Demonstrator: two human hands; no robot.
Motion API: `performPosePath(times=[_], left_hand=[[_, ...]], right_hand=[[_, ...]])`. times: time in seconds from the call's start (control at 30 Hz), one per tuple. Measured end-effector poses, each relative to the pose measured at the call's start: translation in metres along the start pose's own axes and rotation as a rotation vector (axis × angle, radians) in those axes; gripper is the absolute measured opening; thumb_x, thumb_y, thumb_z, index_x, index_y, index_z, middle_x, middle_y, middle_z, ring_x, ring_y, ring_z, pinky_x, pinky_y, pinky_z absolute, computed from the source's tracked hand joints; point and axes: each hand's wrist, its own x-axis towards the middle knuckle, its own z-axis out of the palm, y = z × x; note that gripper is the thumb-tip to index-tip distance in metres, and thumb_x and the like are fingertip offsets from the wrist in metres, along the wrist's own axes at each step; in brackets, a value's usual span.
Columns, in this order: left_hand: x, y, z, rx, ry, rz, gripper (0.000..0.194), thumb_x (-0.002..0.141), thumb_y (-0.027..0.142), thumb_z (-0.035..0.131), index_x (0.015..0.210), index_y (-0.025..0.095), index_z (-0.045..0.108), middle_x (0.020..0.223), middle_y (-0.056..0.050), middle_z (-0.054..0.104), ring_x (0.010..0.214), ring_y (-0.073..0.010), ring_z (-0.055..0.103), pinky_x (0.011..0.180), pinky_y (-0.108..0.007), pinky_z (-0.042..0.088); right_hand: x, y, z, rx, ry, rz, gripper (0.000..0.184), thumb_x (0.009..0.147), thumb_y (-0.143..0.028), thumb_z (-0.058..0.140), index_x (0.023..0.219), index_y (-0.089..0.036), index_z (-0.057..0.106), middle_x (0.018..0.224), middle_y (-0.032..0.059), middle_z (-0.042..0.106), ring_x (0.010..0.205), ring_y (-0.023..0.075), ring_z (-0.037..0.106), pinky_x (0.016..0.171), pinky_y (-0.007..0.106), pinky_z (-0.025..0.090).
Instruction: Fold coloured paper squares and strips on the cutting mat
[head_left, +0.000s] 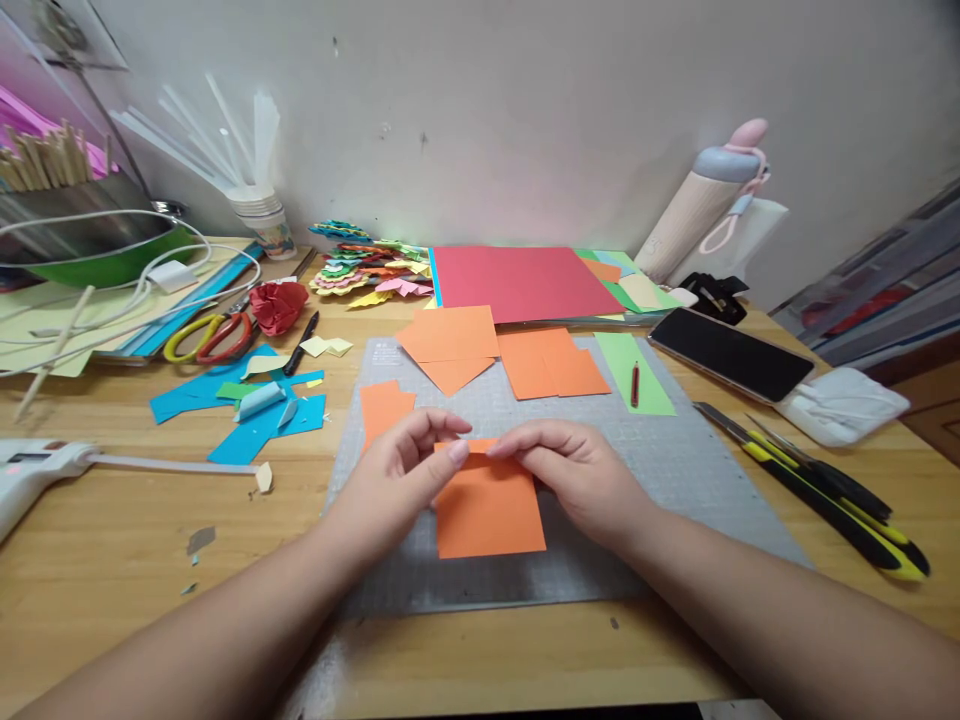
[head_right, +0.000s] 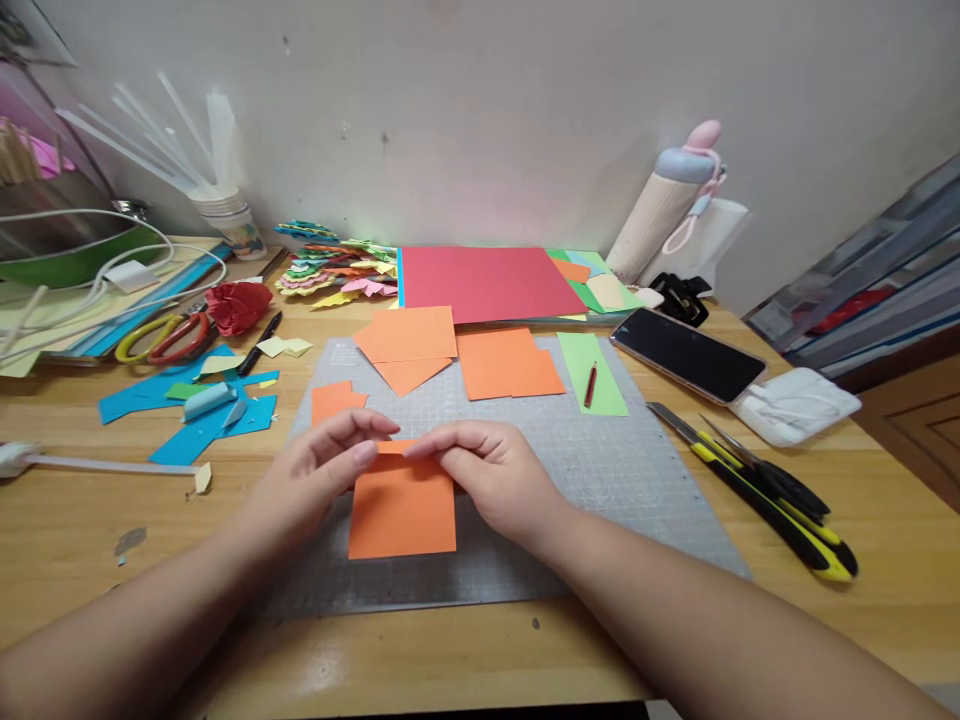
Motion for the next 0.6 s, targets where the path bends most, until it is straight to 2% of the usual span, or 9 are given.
performPosePath(times=[0.07, 0.13, 0.23, 0.37, 0.5, 0.6], left_hand=[[0.0, 0.0, 0.002, 0.036, -0.053, -0.047, 0.021, 0.08, 0.039, 0.06, 0.086, 0.019, 0.059, 0.08, -0.002, 0.062, 0.073, -0.0143, 0.058, 0.06, -0.024, 0.046], [-0.002, 0.001, 0.003, 0.089, -0.073, -0.049, 0.021, 0.081, 0.038, 0.058, 0.081, 0.018, 0.058, 0.074, -0.001, 0.06, 0.065, -0.0128, 0.055, 0.056, -0.023, 0.043], [-0.006, 0.001, 0.005, 0.269, -0.045, 0.068, 0.017, 0.082, 0.033, 0.055, 0.078, 0.017, 0.058, 0.071, 0.0, 0.059, 0.062, -0.0122, 0.052, 0.055, -0.024, 0.04], [-0.01, 0.0, 0.008, 0.428, -0.091, 0.175, 0.013, 0.082, 0.025, 0.052, 0.074, 0.018, 0.058, 0.066, 0.002, 0.057, 0.061, -0.0115, 0.05, 0.055, -0.023, 0.039], [-0.012, -0.001, 0.011, 0.493, -0.097, 0.189, 0.018, 0.082, 0.026, 0.052, 0.067, 0.017, 0.055, 0.061, 0.003, 0.054, 0.057, -0.0102, 0.047, 0.052, -0.022, 0.036], [-0.014, -0.002, 0.012, 0.574, -0.103, 0.265, 0.019, 0.082, 0.023, 0.051, 0.064, 0.017, 0.054, 0.058, 0.003, 0.053, 0.054, -0.0095, 0.046, 0.052, -0.022, 0.035]], right_hand=[[-0.003, -0.002, -0.001, -0.091, -0.034, -0.079, 0.022, 0.081, -0.018, 0.051, 0.079, -0.025, 0.072, 0.087, 0.0006, 0.071, 0.085, 0.0157, 0.063, 0.078, 0.032, 0.048], [-0.005, -0.004, -0.001, -0.075, -0.073, -0.101, 0.024, 0.081, -0.017, 0.049, 0.091, -0.026, 0.069, 0.089, 0.0006, 0.07, 0.085, 0.0154, 0.063, 0.076, 0.031, 0.049], [-0.008, -0.005, 0.002, -0.027, -0.095, -0.073, 0.028, 0.083, -0.022, 0.05, 0.109, -0.025, 0.059, 0.085, 0.0012, 0.067, 0.076, 0.0144, 0.061, 0.065, 0.028, 0.048], [-0.009, -0.005, 0.006, -0.265, -0.072, -0.115, 0.005, 0.083, -0.023, 0.053, 0.084, -0.02, 0.058, 0.075, 0.0002, 0.061, 0.067, 0.012, 0.055, 0.06, 0.024, 0.044], [-0.01, -0.005, 0.008, -0.483, -0.067, -0.217, 0.008, 0.08, -0.016, 0.05, 0.075, -0.019, 0.055, 0.065, -0.0028, 0.055, 0.058, 0.0094, 0.048, 0.054, 0.022, 0.038], [-0.011, -0.005, 0.01, -0.6, -0.097, -0.288, 0.01, 0.075, -0.012, 0.049, 0.071, -0.019, 0.055, 0.06, -0.0043, 0.05, 0.054, 0.0082, 0.044, 0.051, 0.021, 0.035]])
